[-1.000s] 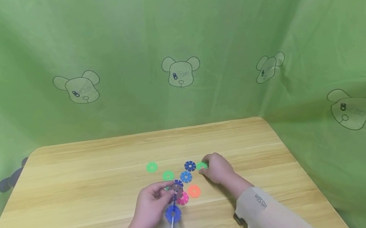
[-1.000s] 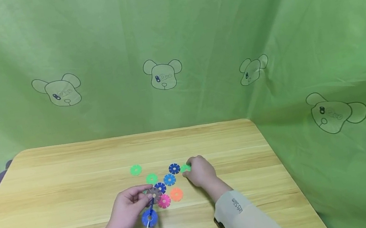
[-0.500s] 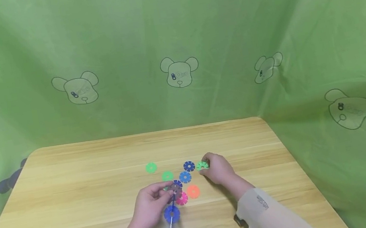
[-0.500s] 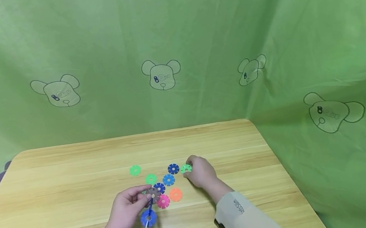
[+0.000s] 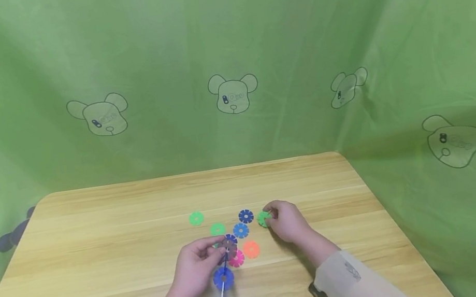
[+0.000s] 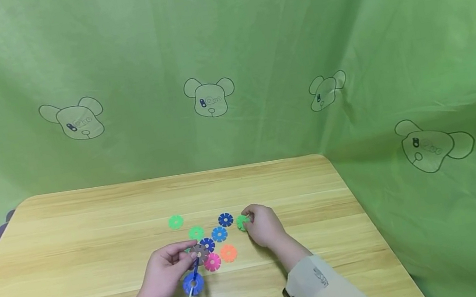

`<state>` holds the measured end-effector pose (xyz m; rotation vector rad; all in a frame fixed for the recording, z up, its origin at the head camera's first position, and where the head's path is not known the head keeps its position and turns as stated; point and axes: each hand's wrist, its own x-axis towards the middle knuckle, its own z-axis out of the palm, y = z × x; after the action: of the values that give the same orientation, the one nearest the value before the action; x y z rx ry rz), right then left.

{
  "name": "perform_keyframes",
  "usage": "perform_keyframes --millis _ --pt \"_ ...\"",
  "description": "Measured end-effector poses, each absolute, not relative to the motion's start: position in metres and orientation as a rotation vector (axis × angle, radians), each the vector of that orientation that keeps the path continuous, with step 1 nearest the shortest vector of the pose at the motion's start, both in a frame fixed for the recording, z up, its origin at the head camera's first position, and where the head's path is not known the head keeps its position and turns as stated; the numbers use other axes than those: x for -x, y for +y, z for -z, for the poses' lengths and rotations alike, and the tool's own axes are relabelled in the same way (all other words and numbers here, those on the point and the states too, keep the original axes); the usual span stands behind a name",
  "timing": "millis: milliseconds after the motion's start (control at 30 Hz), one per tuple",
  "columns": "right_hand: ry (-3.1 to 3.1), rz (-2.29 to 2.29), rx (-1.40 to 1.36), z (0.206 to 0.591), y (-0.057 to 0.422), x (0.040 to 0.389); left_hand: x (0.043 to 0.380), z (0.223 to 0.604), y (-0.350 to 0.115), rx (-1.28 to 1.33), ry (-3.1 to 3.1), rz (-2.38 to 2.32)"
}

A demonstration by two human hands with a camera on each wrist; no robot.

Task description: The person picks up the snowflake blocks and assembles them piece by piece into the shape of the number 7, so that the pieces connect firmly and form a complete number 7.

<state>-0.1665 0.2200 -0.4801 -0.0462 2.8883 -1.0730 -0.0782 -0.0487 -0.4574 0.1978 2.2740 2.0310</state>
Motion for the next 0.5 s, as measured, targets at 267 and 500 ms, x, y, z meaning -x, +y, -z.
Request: perform_keyframes --millis 267,500 --pt "2.840 1.224 0.109 0.462 0.216 0.154 0.078 0.456 -0.048 -0.202 2.283 -2.021" --pt "2.809 1.304 0.168 0.447 0.212 0.141 0.079 0.457 -0.048 -0.188 2.296 -1.996"
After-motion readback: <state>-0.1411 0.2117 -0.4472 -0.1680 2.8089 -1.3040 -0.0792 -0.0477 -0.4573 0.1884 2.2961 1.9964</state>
